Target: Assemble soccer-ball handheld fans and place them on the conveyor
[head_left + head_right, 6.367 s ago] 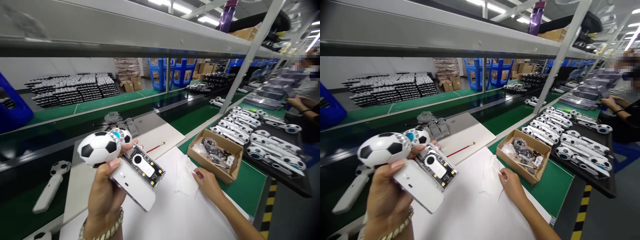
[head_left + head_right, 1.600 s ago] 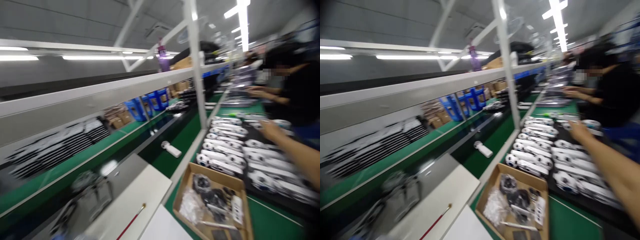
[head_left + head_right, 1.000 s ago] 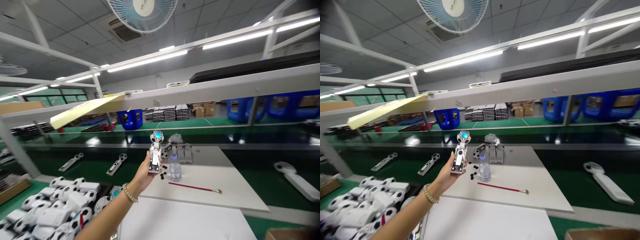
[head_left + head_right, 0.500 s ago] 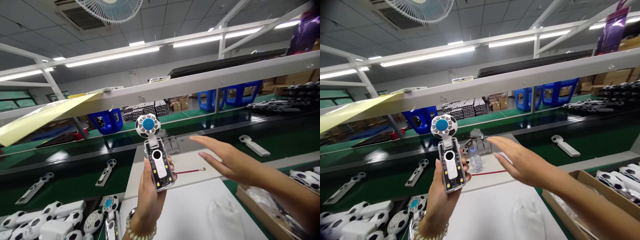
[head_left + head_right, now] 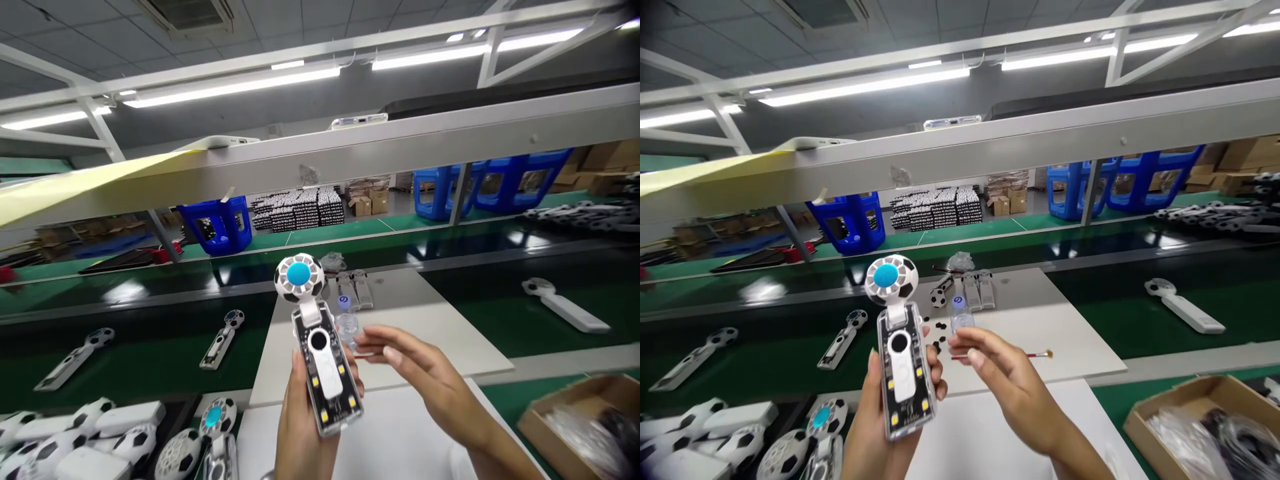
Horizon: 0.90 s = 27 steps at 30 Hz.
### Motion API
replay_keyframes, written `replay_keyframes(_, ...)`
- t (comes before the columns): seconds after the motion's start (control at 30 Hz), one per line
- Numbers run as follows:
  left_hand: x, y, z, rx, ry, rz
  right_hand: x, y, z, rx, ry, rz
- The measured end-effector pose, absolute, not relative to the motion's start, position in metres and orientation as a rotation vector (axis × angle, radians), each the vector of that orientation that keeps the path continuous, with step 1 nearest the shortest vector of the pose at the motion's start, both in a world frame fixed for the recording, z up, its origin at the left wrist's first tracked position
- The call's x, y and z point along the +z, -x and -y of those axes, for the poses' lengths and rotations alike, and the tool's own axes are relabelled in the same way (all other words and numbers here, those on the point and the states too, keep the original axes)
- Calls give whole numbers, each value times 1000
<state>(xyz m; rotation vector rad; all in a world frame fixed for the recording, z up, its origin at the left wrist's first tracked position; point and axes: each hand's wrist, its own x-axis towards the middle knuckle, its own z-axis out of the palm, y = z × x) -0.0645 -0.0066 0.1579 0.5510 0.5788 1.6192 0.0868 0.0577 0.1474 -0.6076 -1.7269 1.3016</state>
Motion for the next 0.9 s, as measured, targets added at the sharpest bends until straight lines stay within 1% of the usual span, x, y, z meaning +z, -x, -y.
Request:
replay_keyframes(0.13, 154, 61, 1, 1616, -579, -655, 140, -80, -61, 1465, 625, 1645)
replay_keyframes(0.3, 142, 53, -8, 1582, -616, -886, 139, -70, -56, 1626, 502, 1550)
replay_keyframes(0.4, 136, 48, -12, 1560, -653, -936, 140, -65, -51, 1654, 477, 1570)
replay_keyframes(0.57, 138, 42, -11, 1524, -523, -1024, 140, -75, -58, 1742, 415, 1701)
replay_keyframes(0.7, 140, 42, -10, 1534, -529, -972, 142, -85, -66, 1787, 305, 1779)
replay_keyframes(0.8, 138, 44, -13, 1508, -605, -905, 138, -85, -70, 1802, 284, 1718)
replay_keyframes(0.9, 135, 45, -15, 1315, -813, -770, 132, -80, -74, 1860, 269, 1555)
